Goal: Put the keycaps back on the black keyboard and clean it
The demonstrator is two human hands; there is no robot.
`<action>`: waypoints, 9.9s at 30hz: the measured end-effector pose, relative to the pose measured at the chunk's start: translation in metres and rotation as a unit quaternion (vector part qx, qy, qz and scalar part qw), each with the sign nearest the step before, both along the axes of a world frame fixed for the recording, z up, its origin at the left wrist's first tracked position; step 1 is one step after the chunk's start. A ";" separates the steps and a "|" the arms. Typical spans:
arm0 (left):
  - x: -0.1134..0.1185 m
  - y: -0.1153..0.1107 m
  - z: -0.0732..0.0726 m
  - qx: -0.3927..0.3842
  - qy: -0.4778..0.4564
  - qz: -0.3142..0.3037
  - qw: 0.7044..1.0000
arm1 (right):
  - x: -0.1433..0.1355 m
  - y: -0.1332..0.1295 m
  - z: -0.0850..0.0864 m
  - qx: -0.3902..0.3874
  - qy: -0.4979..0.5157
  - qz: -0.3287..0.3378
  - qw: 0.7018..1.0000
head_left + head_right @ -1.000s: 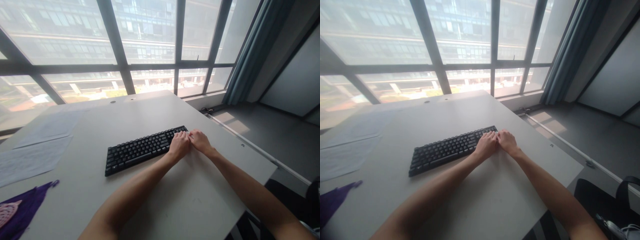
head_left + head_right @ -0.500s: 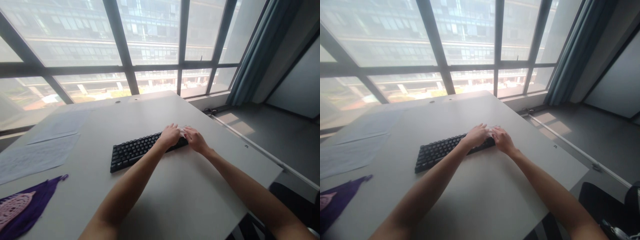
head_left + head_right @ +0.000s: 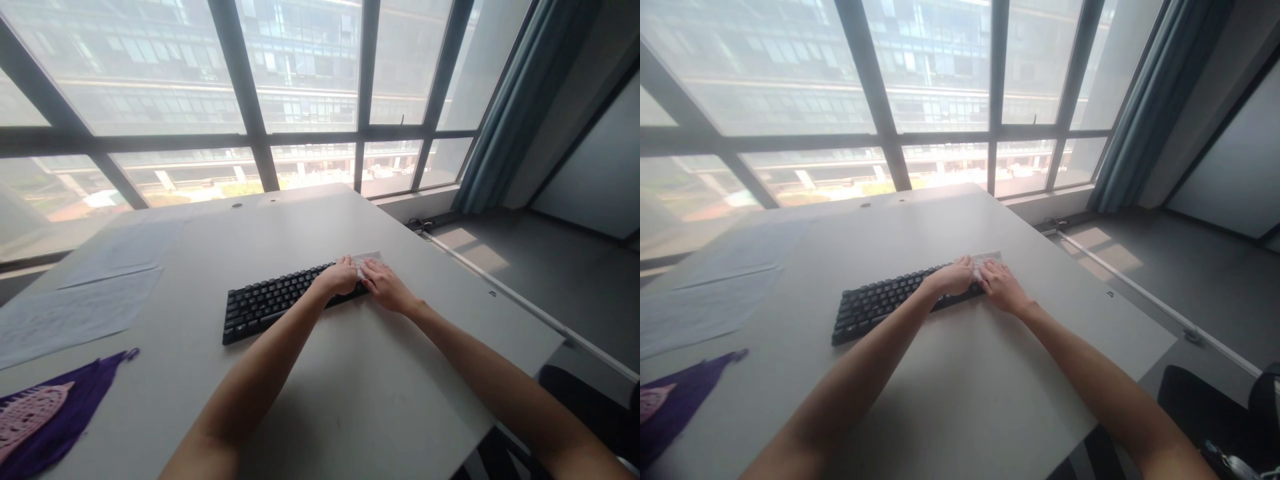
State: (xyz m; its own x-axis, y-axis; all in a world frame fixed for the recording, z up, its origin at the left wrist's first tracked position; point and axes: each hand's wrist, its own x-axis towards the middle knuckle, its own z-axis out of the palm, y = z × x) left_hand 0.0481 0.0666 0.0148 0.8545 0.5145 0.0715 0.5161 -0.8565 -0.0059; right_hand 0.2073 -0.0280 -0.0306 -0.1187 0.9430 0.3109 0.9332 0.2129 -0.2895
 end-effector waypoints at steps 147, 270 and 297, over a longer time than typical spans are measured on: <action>-0.175 -0.113 -0.033 0.034 -0.063 0.153 0.986 | -0.105 0.014 -0.002 0.060 -0.108 0.269 0.955; -0.229 -0.107 -0.040 0.045 -0.118 0.091 0.988 | -0.109 -0.005 0.013 0.108 -0.071 0.243 0.961; -0.226 -0.115 -0.032 0.055 -0.139 0.058 0.987 | -0.108 0.005 0.014 0.094 0.127 0.243 0.957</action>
State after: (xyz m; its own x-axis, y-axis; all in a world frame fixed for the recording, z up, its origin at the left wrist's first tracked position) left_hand -0.1781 -0.0479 -0.0175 0.7296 0.5838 0.3561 0.6057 -0.7934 0.0599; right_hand 0.0998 -0.0231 -0.0165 -0.4278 0.7201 0.5463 0.6144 0.6749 -0.4086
